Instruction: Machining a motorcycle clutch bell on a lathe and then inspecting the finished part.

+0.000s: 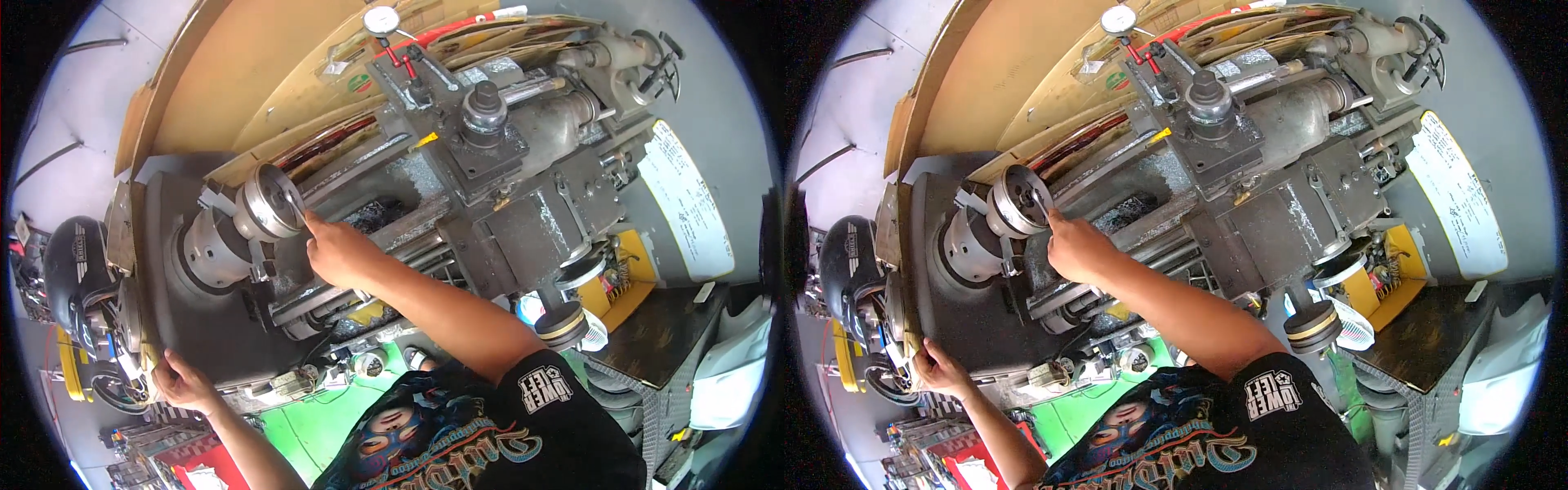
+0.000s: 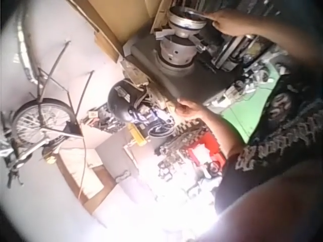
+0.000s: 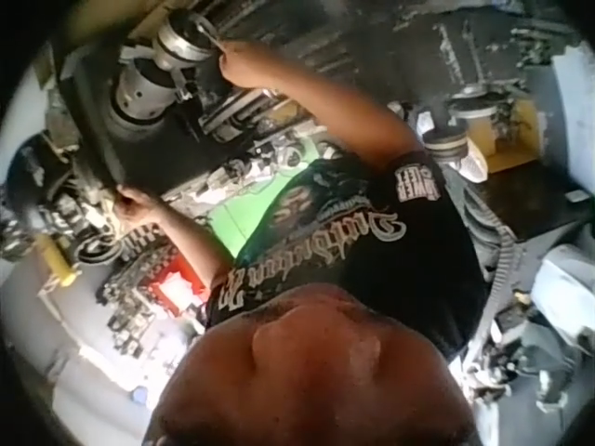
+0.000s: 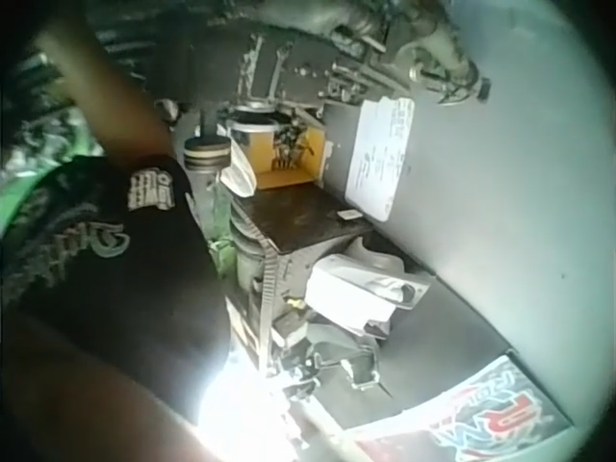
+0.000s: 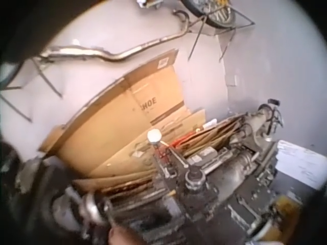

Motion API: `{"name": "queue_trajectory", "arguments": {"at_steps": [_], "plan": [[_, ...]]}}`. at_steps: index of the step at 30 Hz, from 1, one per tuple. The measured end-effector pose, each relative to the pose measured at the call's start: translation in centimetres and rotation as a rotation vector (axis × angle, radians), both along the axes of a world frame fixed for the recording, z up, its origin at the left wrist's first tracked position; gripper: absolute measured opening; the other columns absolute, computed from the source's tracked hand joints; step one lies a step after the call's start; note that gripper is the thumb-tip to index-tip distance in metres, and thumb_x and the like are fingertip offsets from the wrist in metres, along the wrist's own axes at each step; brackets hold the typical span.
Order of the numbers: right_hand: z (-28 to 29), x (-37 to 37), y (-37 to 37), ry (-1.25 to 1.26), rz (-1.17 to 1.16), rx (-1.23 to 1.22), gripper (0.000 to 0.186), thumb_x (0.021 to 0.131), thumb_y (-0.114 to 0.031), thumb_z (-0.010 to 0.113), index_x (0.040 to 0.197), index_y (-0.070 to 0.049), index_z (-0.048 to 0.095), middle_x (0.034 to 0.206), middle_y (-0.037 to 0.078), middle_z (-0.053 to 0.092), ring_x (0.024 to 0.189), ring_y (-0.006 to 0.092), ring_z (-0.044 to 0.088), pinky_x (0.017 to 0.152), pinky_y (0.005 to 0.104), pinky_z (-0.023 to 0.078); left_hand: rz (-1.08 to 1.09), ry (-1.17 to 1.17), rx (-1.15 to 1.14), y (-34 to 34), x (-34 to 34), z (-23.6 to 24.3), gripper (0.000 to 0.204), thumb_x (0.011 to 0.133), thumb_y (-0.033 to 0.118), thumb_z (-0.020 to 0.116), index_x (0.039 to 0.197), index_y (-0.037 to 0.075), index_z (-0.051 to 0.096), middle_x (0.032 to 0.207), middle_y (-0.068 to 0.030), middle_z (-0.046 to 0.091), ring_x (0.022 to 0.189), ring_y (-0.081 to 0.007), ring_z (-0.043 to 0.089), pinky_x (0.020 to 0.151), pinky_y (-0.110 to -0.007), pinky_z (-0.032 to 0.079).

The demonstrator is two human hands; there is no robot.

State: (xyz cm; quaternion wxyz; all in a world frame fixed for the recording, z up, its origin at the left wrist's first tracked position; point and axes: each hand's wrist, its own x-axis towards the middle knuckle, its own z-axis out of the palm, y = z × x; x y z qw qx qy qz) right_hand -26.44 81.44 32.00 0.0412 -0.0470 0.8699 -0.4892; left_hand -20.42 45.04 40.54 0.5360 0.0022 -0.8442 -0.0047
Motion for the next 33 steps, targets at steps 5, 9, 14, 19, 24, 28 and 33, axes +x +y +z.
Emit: {"name": "queue_trajectory", "arguments": {"at_steps": [5,9,14,19,24,28,33], "plan": [[2.5,0.5,1.5,-0.132,0.039,-0.197,0.054,0.096,-0.011,0.045,0.147,0.005,0.042,0.121,0.032,0.065,0.096,0.0432,0.068,0.080,0.0468,0.054,-0.005,-0.010,0.008,0.1,0.0,-0.3,0.028,0.097,0.027,0.066,0.082,0.003,0.067,0.072,-0.0089,0.060,0.067,-0.0282,0.055,0.067,-0.039,0.047],[0.7,-0.5,1.0,-0.032,0.018,-0.304,0.052,0.095,-0.010,0.044,0.144,0.005,0.047,0.127,0.032,0.063,0.100,0.0423,0.067,0.085,0.0450,0.053,0.039,-0.021,0.024,0.4,0.0,0.0,0.029,0.097,0.028,0.065,0.082,0.003,0.067,0.074,-0.0092,0.059,0.068,-0.0286,0.055,0.068,-0.040,0.047],[1.4,-1.2,1.7,-0.040,0.059,-0.281,0.047,0.093,-0.010,0.044,0.136,0.006,0.053,0.123,0.031,0.065,0.096,0.0412,0.068,0.082,0.0446,0.053,0.046,-0.025,0.036,0.6,-0.3,-0.1,0.030,0.097,0.029,0.066,0.081,0.003,0.066,0.074,-0.0095,0.058,0.070,-0.0287,0.054,0.069,-0.040,0.047],[6.3,-1.5,2.3,-0.036,0.247,-0.075,0.038,0.091,-0.008,0.044,0.123,0.008,0.058,0.104,0.029,0.069,0.084,0.0437,0.068,0.072,0.0481,0.053,0.062,-0.021,0.049,0.1,0.3,-0.2,0.030,0.096,0.029,0.065,0.081,0.003,0.066,0.074,-0.0095,0.058,0.070,-0.0286,0.054,0.070,-0.040,0.047],[8.0,-2.7,2.3,-0.219,0.272,-0.083,0.035,0.091,-0.007,0.045,0.118,0.009,0.059,0.096,0.028,0.070,0.079,0.0447,0.068,0.069,0.0498,0.053,0.053,-0.008,0.040,0.4,0.0,-0.4,0.029,0.096,0.028,0.065,0.080,0.004,0.065,0.073,-0.0091,0.057,0.069,-0.0279,0.052,0.070,-0.039,0.046],[4.0,-2.9,0.4,-0.135,0.178,-0.035,0.033,0.091,-0.007,0.045,0.119,0.007,0.057,0.091,0.025,0.071,0.073,0.0436,0.067,0.064,0.0499,0.052,0.053,-0.013,0.059,0.7,-0.1,-0.1,0.029,0.097,0.027,0.065,0.079,0.004,0.065,0.072,-0.0084,0.055,0.068,-0.0271,0.050,0.069,-0.039,0.044],[2.9,-1.7,-0.9,0.020,0.070,0.096,0.035,0.092,-0.008,0.047,0.125,0.003,0.054,0.089,0.022,0.072,0.069,0.0435,0.067,0.059,0.0504,0.051,0.053,-0.025,0.085,1.1,0.0,0.1,0.028,0.096,0.026,0.065,0.079,0.004,0.064,0.070,-0.0074,0.053,0.066,-0.0261,0.048,0.068,-0.038,0.043]]}}
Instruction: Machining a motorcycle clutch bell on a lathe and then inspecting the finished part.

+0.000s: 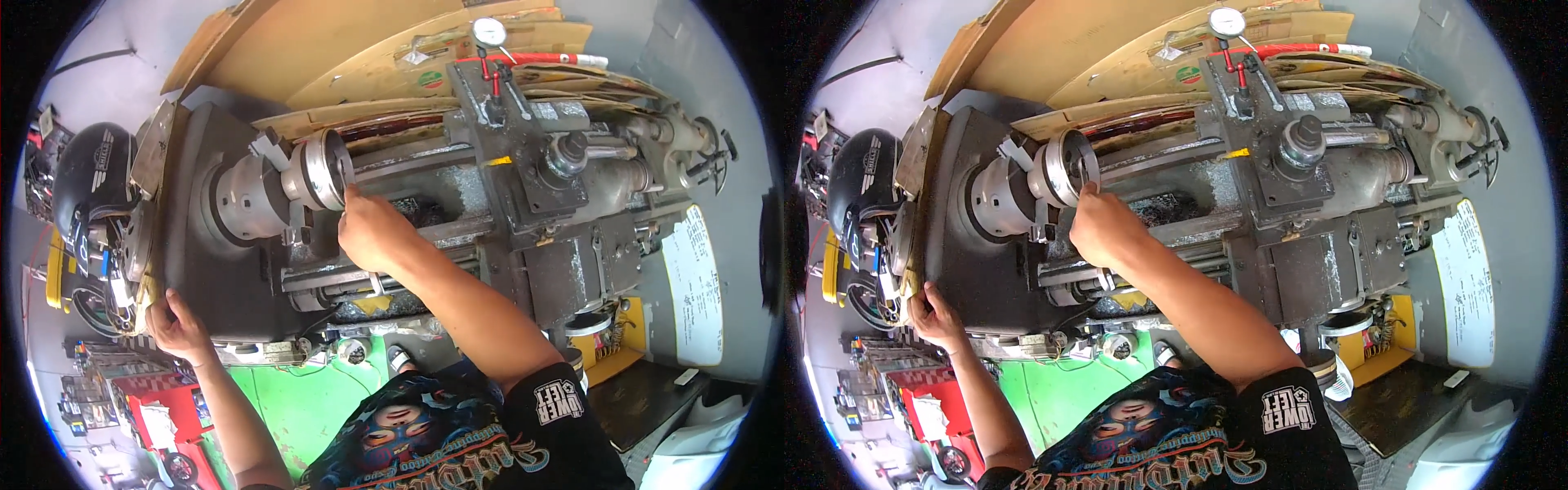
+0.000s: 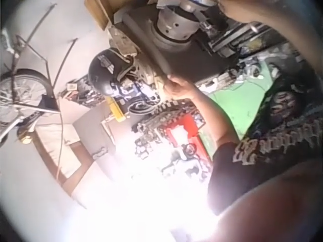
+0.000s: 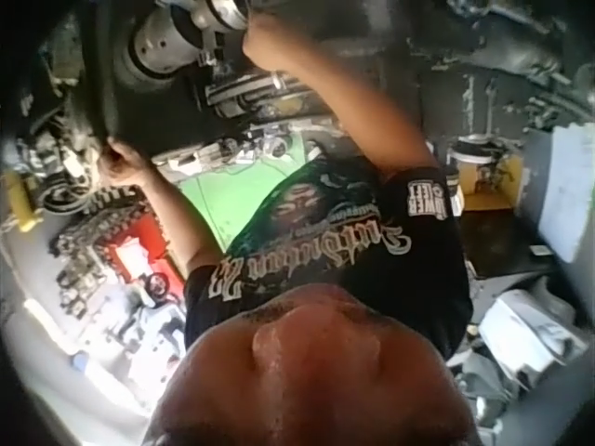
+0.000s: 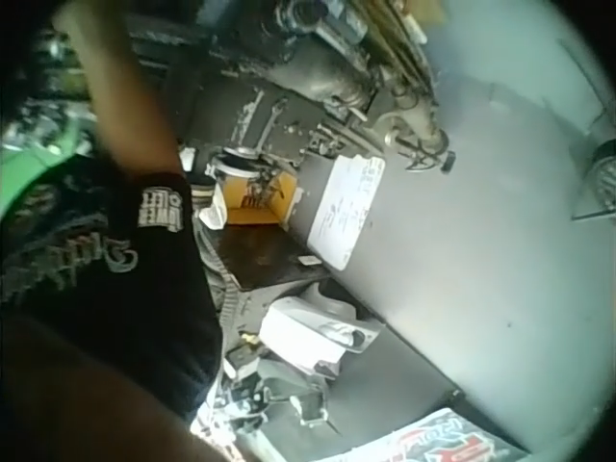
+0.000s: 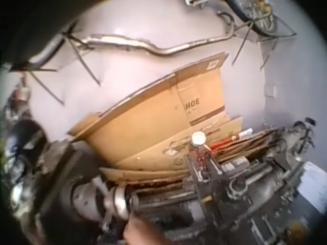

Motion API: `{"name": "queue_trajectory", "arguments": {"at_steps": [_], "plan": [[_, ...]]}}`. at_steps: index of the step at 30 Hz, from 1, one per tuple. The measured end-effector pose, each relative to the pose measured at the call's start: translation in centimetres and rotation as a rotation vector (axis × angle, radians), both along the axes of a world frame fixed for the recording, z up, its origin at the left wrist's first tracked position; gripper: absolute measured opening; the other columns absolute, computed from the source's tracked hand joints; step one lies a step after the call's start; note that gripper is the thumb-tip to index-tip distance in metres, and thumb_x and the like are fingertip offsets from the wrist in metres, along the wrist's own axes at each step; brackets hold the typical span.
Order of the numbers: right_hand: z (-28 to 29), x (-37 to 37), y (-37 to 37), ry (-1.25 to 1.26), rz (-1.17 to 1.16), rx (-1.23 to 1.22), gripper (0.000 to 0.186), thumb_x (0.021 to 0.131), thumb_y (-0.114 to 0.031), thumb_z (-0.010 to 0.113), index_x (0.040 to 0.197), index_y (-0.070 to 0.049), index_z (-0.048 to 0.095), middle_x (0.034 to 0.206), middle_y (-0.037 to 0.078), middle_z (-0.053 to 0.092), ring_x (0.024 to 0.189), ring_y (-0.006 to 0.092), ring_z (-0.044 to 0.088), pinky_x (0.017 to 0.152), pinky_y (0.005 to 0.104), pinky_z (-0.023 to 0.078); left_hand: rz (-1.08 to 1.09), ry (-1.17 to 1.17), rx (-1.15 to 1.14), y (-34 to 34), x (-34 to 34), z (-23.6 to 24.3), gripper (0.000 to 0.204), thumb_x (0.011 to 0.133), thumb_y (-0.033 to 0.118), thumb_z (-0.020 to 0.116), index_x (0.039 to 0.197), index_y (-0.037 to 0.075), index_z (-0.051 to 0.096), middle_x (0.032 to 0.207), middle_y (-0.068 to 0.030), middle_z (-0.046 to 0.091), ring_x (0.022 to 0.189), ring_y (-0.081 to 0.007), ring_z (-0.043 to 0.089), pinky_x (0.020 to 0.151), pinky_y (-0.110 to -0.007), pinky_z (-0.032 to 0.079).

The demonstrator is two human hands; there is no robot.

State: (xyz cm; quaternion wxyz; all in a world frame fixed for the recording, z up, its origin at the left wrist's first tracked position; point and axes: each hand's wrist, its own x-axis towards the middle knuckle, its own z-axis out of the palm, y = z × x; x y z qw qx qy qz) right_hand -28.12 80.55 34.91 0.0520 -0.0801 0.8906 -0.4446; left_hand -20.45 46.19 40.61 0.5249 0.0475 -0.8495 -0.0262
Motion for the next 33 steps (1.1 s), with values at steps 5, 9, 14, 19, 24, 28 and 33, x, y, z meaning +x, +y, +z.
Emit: {"name": "queue_trajectory", "arguments": {"at_steps": [5,9,14,19,24,28,33], "plan": [[-3.7,0.7,1.1,0.076,-0.007,0.118,0.047,0.092,-0.009,0.051,0.138,0.002,0.046,0.094,0.023,0.072,0.071,0.0428,0.069,0.059,0.0506,0.054,-0.030,0.028,-0.015,0.3,0.2,0.2,0.026,0.096,0.023,0.065,0.078,0.004,0.063,0.069,-0.0065,0.052,0.065,-0.0250,0.046,0.067,-0.037,0.042],[-9.6,-1.4,1.4,0.221,-0.019,0.160,0.058,0.092,-0.010,0.053,0.147,0.003,0.038,0.098,0.024,0.072,0.072,0.0402,0.070,0.059,0.0503,0.056,-0.048,0.051,-0.023,0.5,-0.4,0.3,0.025,0.095,0.022,0.066,0.078,0.004,0.063,0.069,-0.0058,0.052,0.065,-0.0241,0.046,0.067,-0.036,0.042],[-12.6,-2.2,0.8,0.448,-0.175,0.095,0.062,0.094,-0.012,0.054,0.151,0.003,0.033,0.096,0.024,0.072,0.068,0.0380,0.070,0.055,0.0506,0.054,-0.033,0.005,0.006,0.2,0.3,-0.1,0.023,0.095,0.019,0.066,0.078,0.004,0.063,0.069,-0.0050,0.052,0.065,-0.0230,0.046,0.066,-0.035,0.042],[-11.6,-3.2,1.4,0.096,-0.392,0.023,0.063,0.093,-0.013,0.054,0.150,0.004,0.034,0.096,0.025,0.071,0.073,0.0425,0.069,0.059,0.0522,0.055,-0.011,-0.022,-0.023,0.3,0.6,0.2,0.023,0.095,0.019,0.066,0.079,0.003,0.063,0.070,-0.0049,0.053,0.065,-0.0219,0.047,0.067,-0.034,0.042],[-12.5,-5.0,3.4,-0.058,-0.391,0.211,0.060,0.093,-0.016,0.055,0.148,0.005,0.038,0.099,0.027,0.069,0.080,0.0435,0.069,0.070,0.0529,0.055,-0.018,-0.027,-0.023,0.4,0.3,0.2,0.027,0.099,0.021,0.064,0.079,0.003,0.062,0.072,-0.0056,0.056,0.066,-0.0207,0.048,0.068,-0.031,0.043],[-14.1,-5.6,4.0,-0.078,-0.368,0.291,0.056,0.094,-0.018,0.055,0.145,0.003,0.043,0.101,0.028,0.069,0.081,0.0431,0.068,0.074,0.0522,0.055,-0.020,-0.040,-0.032,-0.1,0.3,0.0,0.026,0.099,0.020,0.063,0.081,0.002,0.062,0.073,-0.0050,0.058,0.067,-0.0194,0.049,0.069,-0.031,0.043],[-13.1,-6.2,4.2,0.222,-0.485,0.433,0.039,0.097,-0.026,0.054,0.124,0.002,0.060,0.095,0.021,0.071,0.078,0.0360,0.068,0.070,0.0441,0.053,-0.054,-0.050,-0.060,-0.3,0.3,-0.1,0.025,0.100,0.020,0.062,0.082,0.003,0.064,0.075,-0.0045,0.060,0.068,-0.0176,0.050,0.069,-0.030,0.043]]}}
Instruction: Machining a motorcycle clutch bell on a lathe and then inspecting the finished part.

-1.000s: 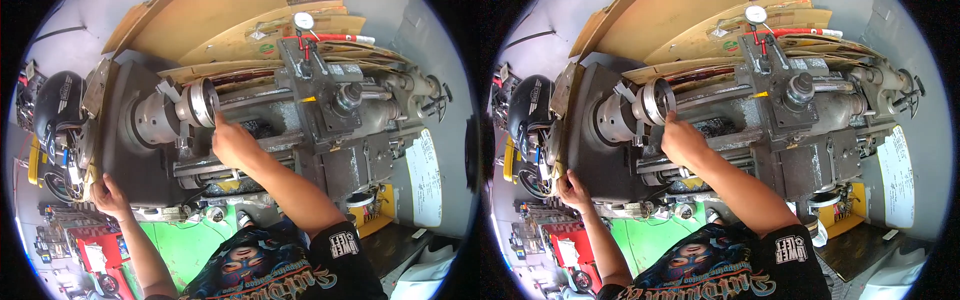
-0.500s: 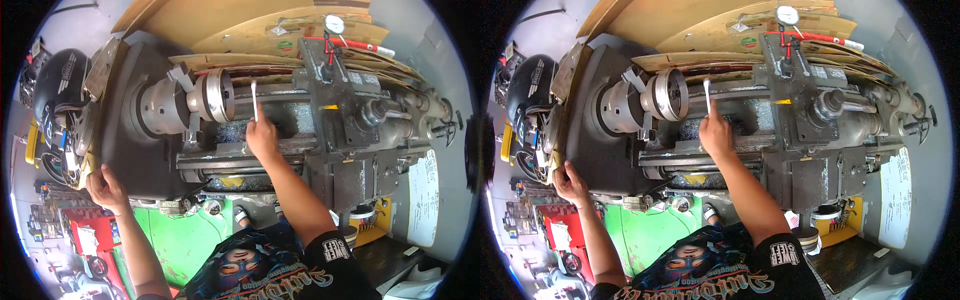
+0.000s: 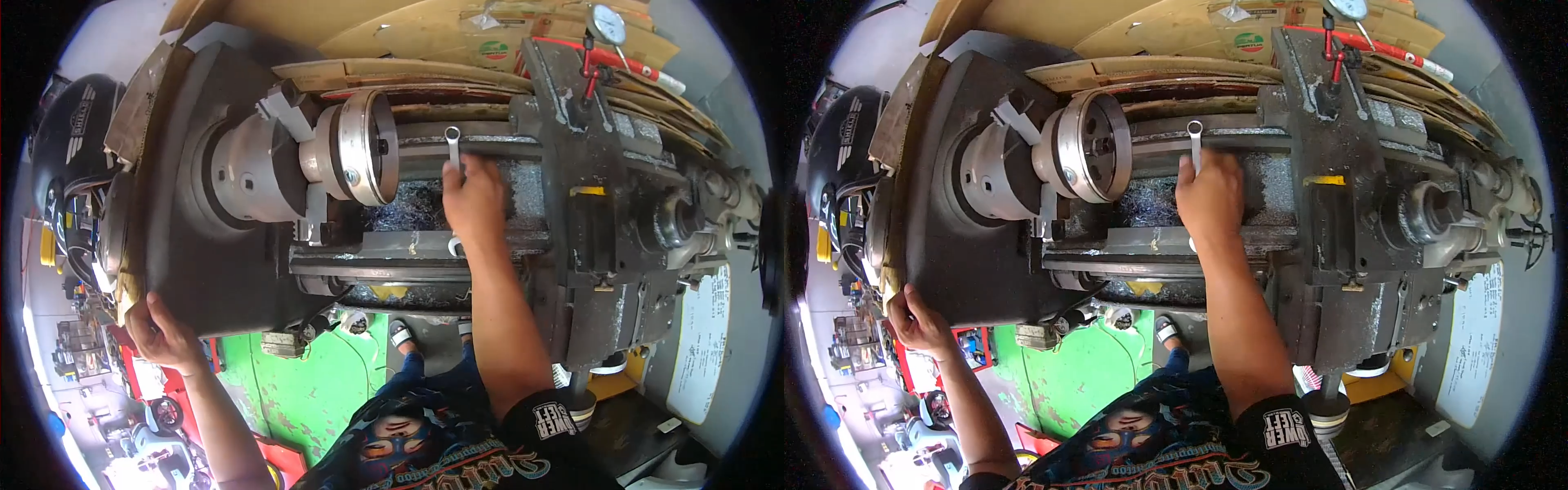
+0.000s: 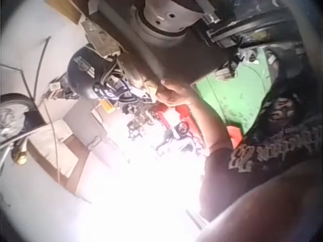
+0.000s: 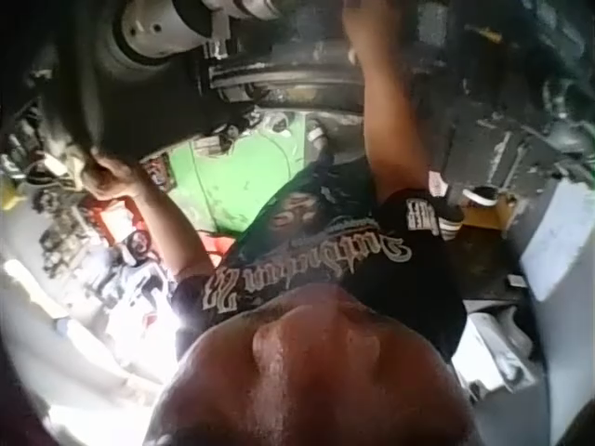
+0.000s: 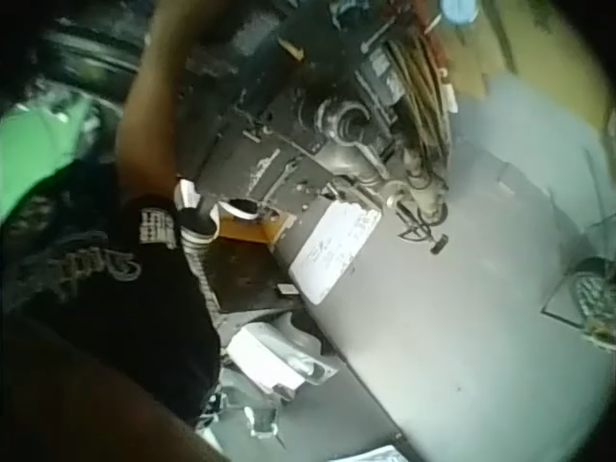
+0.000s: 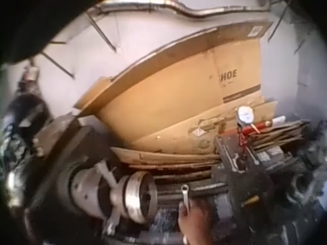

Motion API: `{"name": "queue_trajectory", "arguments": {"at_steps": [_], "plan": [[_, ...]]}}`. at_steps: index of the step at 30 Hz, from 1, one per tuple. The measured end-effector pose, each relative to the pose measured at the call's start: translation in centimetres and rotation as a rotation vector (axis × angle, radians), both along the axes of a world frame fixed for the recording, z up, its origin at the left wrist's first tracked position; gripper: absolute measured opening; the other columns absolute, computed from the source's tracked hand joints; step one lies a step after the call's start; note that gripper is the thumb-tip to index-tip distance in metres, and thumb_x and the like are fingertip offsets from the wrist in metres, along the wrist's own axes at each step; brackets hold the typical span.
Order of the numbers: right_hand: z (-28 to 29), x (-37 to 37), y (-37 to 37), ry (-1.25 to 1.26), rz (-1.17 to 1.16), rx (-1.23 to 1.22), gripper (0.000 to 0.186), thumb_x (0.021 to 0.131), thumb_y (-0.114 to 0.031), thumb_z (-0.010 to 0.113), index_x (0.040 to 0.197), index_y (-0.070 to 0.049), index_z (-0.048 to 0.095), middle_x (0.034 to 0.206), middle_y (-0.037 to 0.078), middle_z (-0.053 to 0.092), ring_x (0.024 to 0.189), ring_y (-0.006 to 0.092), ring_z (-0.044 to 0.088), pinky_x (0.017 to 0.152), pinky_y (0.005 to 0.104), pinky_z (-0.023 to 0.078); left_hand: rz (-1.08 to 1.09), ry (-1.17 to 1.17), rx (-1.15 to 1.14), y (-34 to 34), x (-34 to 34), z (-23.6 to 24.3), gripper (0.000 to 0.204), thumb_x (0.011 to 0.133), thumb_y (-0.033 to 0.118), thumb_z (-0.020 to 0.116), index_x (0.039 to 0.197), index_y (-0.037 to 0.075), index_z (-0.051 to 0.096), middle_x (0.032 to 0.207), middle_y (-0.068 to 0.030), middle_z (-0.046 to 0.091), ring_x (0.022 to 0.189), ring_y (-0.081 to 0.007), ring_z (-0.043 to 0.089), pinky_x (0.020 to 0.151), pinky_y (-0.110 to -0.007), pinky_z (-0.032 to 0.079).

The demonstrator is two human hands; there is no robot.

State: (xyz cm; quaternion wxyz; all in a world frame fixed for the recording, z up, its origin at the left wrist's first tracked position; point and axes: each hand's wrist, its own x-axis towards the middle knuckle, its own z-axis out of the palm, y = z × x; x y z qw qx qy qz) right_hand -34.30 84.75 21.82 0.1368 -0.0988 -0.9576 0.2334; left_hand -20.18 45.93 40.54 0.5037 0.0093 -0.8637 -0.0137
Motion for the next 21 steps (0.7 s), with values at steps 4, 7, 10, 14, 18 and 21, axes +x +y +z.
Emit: {"name": "queue_trajectory", "arguments": {"at_steps": [4,7,10,14,18,21], "plan": [[6.7,-1.5,-0.8,-0.061,0.162,-1.054,0.037,0.100,-0.033,0.054,0.098,0.002,0.066,0.085,0.015,0.070,0.073,0.0287,0.064,0.065,0.0384,0.049,0.079,0.001,0.044,0.0,0.5,-0.1,0.025,0.100,0.019,0.061,0.079,0.005,0.062,0.073,-0.0031,0.056,0.069,-0.0177,0.049,0.071,-0.031,0.041],[7.8,-2.6,-0.5,-0.103,0.211,-1.025,0.041,0.101,-0.035,0.054,0.092,0.003,0.066,0.082,0.014,0.069,0.071,0.0268,0.062,0.064,0.0379,0.047,0.043,0.006,0.062,0.1,0.1,-0.3,0.025,0.100,0.019,0.061,0.079,0.006,0.061,0.074,-0.0031,0.056,0.069,-0.0175,0.049,0.072,-0.031,0.040],[8.7,-3.3,-0.9,-0.150,0.274,-1.001,0.045,0.102,-0.038,0.054,0.086,0.003,0.065,0.078,0.013,0.068,0.069,0.0249,0.060,0.063,0.0373,0.045,0.021,0.012,0.074,-0.2,0.3,-0.1,0.025,0.100,0.019,0.061,0.079,0.006,0.061,0.074,-0.0032,0.056,0.070,-0.0173,0.049,0.072,-0.030,0.040],[9.8,-3.4,-1.8,-0.380,0.443,-0.886,0.041,0.102,-0.035,0.054,0.088,0.003,0.064,0.080,0.016,0.069,0.067,0.0263,0.059,0.063,0.0401,0.045,0.041,-0.016,-0.006,-1.1,0.6,-0.1,0.026,0.102,0.022,0.060,0.084,0.005,0.064,0.076,-0.0033,0.060,0.069,-0.0155,0.050,0.069,-0.029,0.042],[9.2,-3.4,-2.2,-0.228,0.508,-0.936,0.043,0.103,-0.036,0.051,0.087,0.002,0.064,0.080,0.016,0.069,0.066,0.0272,0.061,0.063,0.0417,0.046,0.048,-0.016,0.022,-0.9,0.5,-0.3,0.026,0.102,0.022,0.060,0.083,0.005,0.063,0.076,-0.0033,0.060,0.068,-0.0159,0.049,0.069,-0.029,0.042],[9.3,-3.1,-2.5,-0.128,0.528,-0.913,0.042,0.103,-0.035,0.051,0.088,0.002,0.064,0.081,0.016,0.069,0.066,0.0285,0.062,0.064,0.0425,0.047,0.051,-0.015,0.020,-0.6,0.4,-0.2,0.026,0.102,0.022,0.060,0.083,0.005,0.063,0.076,-0.0033,0.060,0.068,-0.0161,0.049,0.069,-0.029,0.041]]}}
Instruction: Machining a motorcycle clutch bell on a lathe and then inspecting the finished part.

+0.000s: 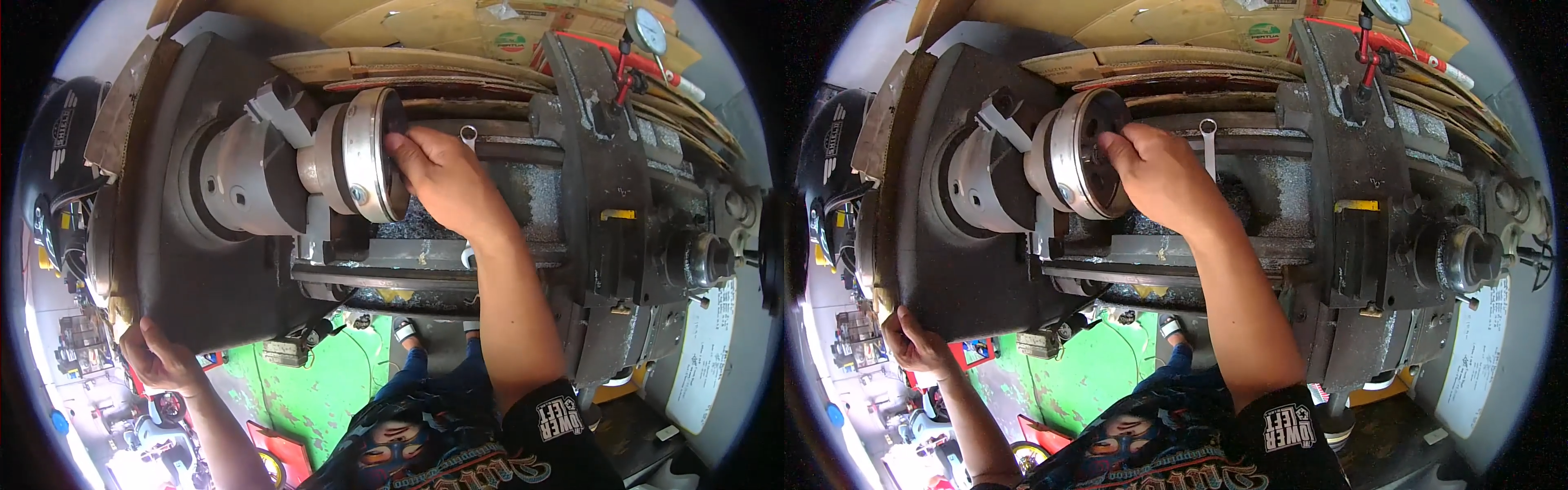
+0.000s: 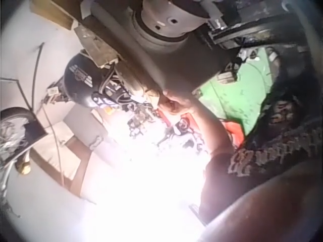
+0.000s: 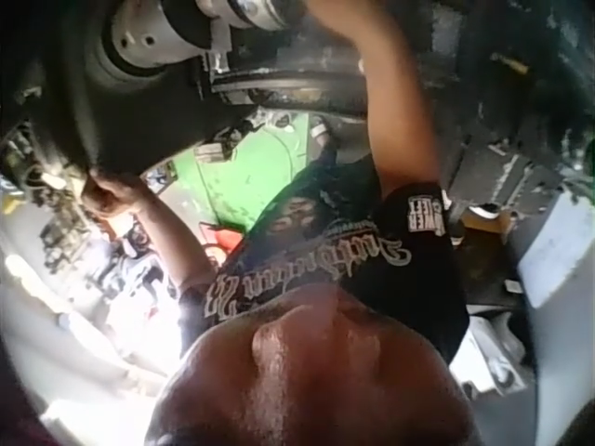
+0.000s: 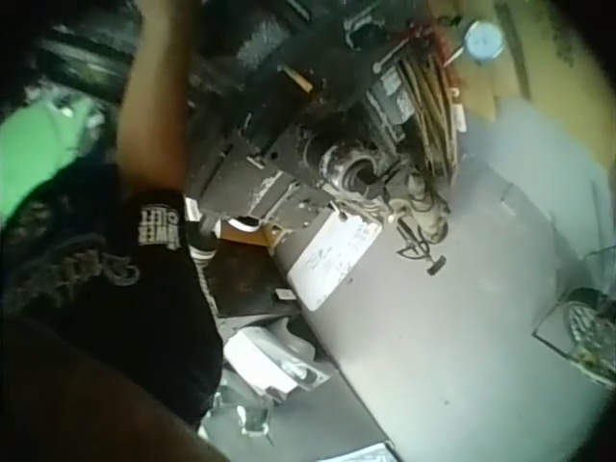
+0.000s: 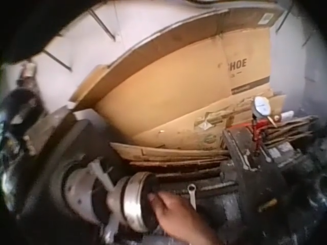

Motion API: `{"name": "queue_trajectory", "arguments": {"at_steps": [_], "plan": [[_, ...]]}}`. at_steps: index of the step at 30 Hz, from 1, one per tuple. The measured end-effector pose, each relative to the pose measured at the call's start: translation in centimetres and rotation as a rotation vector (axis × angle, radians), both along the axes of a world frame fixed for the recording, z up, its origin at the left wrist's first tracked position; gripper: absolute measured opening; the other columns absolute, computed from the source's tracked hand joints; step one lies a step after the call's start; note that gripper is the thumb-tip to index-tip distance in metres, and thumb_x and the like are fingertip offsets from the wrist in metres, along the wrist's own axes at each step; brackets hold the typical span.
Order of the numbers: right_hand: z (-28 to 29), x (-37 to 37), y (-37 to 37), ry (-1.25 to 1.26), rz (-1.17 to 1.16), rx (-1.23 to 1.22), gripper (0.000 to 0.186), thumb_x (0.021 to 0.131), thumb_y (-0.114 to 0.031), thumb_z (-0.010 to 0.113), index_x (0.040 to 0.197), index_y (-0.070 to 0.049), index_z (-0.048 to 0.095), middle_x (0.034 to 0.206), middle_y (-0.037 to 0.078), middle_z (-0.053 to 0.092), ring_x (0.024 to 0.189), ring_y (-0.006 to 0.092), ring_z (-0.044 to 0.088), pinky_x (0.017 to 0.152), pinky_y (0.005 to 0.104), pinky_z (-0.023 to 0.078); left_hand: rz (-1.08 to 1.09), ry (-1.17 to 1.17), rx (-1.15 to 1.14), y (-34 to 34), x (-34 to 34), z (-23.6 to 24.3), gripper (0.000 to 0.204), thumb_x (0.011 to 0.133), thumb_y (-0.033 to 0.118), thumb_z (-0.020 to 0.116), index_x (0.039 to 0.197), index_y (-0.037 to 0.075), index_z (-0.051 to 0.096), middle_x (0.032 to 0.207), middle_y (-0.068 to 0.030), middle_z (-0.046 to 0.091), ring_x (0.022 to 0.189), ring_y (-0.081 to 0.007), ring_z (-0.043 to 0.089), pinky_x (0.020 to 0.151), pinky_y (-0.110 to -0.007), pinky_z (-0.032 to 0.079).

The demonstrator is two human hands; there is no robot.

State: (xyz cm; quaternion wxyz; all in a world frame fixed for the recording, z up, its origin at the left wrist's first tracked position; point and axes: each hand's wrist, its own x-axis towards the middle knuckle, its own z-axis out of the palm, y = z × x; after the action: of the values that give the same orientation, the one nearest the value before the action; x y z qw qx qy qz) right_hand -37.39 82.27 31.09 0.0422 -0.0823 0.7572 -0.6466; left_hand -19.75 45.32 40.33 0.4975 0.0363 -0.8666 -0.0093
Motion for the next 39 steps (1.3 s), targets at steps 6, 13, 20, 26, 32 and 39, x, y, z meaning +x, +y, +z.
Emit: {"name": "queue_trajectory", "arguments": {"at_steps": [6,13,20,26,32,39], "plan": [[-0.9,0.7,-0.5,0.194,-0.080,-0.073,0.025,0.099,-0.023,0.058,0.098,0.001,0.064,0.084,0.016,0.071,0.073,0.0316,0.065,0.068,0.0420,0.050,-0.028,0.011,-0.008,0.7,-0.4,0.2,0.025,0.101,0.021,0.061,0.083,0.004,0.063,0.075,-0.0030,0.059,0.067,-0.0164,0.048,0.068,-0.029,0.041],[2.3,-0.4,0.7,-0.350,0.178,0.112,0.020,0.092,-0.006,0.061,0.110,0.001,0.061,0.097,0.016,0.073,0.083,0.0296,0.068,0.072,0.0386,0.051,-0.020,0.012,0.033,0.2,0.4,0.3,0.023,0.099,0.019,0.063,0.082,0.003,0.062,0.075,-0.0034,0.058,0.067,-0.0162,0.047,0.068,-0.030,0.040],[0.8,1.8,-0.4,0.202,-0.094,0.069,0.024,0.095,-0.015,0.057,0.113,0.001,0.063,0.103,0.016,0.072,0.085,0.0297,0.068,0.073,0.0407,0.051,-0.760,-0.155,0.531,14.6,2.2,-4.1,0.010,0.083,0.015,0.063,0.074,0.010,0.064,0.086,-0.0076,0.064,0.082,-0.0224,0.056,0.075,-0.034,0.044],[2.3,0.6,-0.1,-0.006,0.009,0.190,0.031,0.094,-0.017,0.058,0.120,0.000,0.061,0.105,0.016,0.072,0.087,0.0270,0.067,0.075,0.0383,0.051,-0.990,-0.798,2.163,24.3,-5.7,-15.0,0.075,0.096,0.053,0.066,0.147,0.007,0.035,0.129,-0.0077,0.051,0.110,-0.0207,0.059,0.092,-0.030,0.042],[-0.5,0.6,-0.8,0.286,-0.032,0.124,0.030,0.093,-0.015,0.057,0.119,0.000,0.062,0.100,0.014,0.071,0.085,0.0202,0.065,0.072,0.0309,0.051,-1.235,-0.333,2.079,27.4,-12.5,-17.3,0.072,0.097,0.061,0.058,0.145,0.008,0.047,0.140,-0.0109,0.054,0.117,-0.0212,0.056,0.095,-0.034,0.042],[-2.0,-2.3,1.8,-0.089,0.015,0.215,0.022,0.097,-0.018,0.054,0.107,-0.003,0.065,0.085,0.008,0.066,0.064,0.0113,0.055,0.054,0.0256,0.042,-1.102,-0.354,2.180,28.0,-12.6,-17.0,0.071,0.092,0.064,0.064,0.132,0.006,0.057,0.121,-0.0087,0.063,0.104,-0.0161,0.059,0.087,-0.030,0.043]]}}
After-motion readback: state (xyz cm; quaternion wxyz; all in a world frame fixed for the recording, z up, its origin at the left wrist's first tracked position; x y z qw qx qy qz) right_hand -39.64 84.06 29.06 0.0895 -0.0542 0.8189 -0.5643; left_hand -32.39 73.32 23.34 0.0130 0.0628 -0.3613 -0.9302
